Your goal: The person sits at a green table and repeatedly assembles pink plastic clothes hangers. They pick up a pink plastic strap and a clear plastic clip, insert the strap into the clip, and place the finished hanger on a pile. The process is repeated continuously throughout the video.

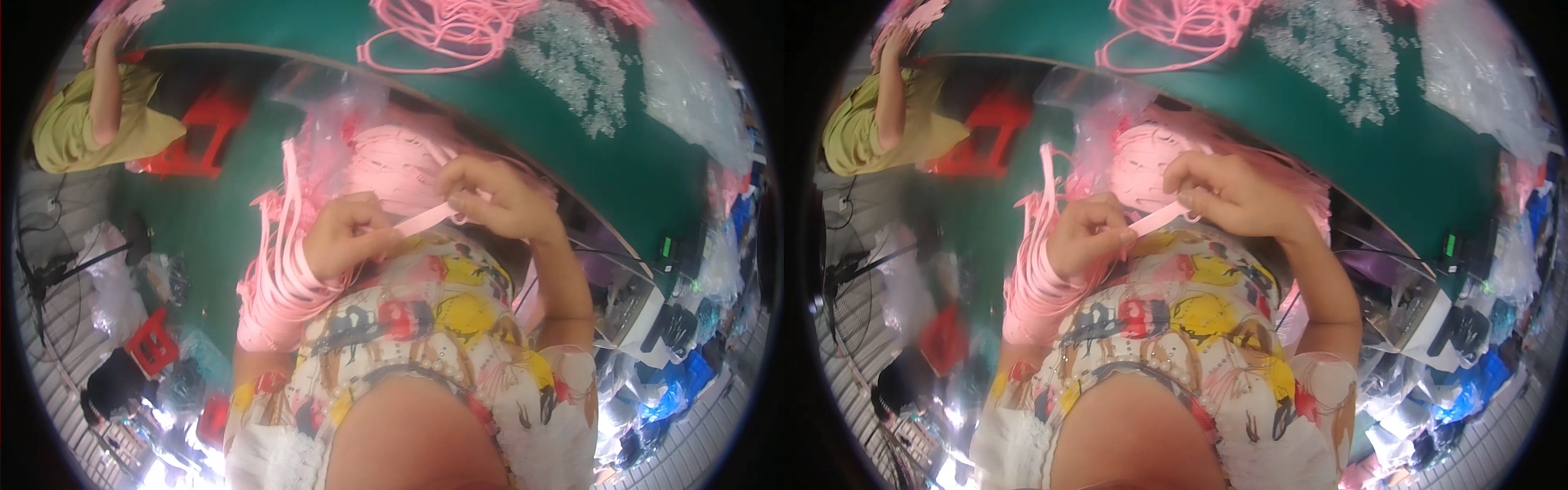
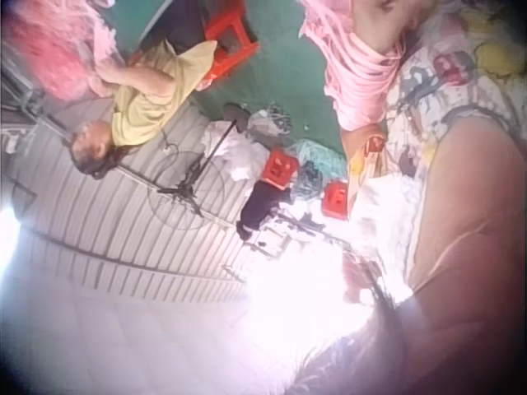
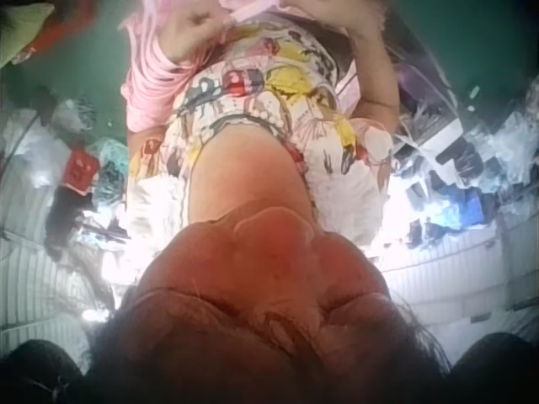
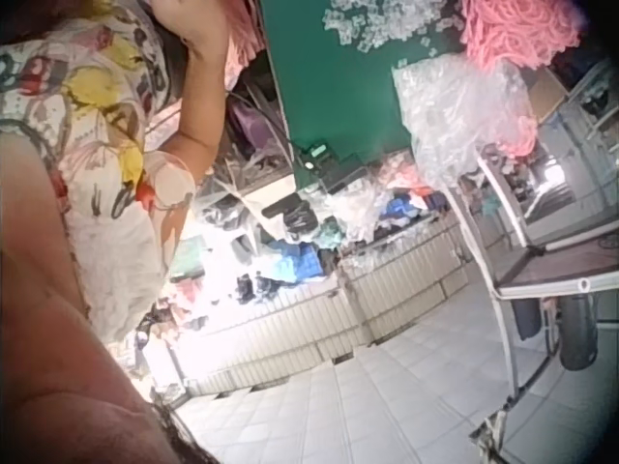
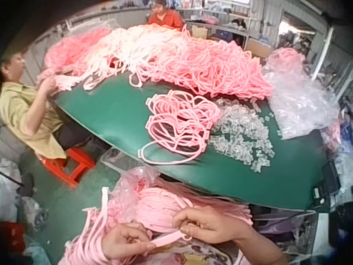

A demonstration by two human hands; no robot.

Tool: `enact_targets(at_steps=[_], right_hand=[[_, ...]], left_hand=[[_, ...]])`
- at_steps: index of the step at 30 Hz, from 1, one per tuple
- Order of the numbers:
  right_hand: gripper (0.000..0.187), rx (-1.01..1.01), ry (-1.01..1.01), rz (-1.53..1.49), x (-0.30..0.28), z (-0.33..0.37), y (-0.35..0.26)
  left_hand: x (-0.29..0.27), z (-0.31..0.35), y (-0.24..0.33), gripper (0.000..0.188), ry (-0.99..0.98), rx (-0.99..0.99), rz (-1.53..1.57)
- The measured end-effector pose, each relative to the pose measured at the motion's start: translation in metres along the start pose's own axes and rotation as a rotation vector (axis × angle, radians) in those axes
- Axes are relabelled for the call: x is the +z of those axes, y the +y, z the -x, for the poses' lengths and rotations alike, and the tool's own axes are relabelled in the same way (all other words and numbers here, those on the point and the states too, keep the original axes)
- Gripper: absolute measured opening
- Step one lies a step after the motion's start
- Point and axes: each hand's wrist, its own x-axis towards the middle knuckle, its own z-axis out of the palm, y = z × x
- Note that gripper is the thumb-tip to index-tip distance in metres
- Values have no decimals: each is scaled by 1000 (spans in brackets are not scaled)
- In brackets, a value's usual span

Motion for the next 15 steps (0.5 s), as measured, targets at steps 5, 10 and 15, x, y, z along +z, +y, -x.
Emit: enact_targets(at_steps=[5,10,15], right_hand=[[15,-95,-10,321,7,-2,0],[13,-218,132,312,16,-4,7],[13,-210,94,422,14,-2,2]], left_hand=[[4,2,-9,14,27,51,-82],[6,3,-4,11,-34,47,89],[7,2,-2,9,-77,38,140]])
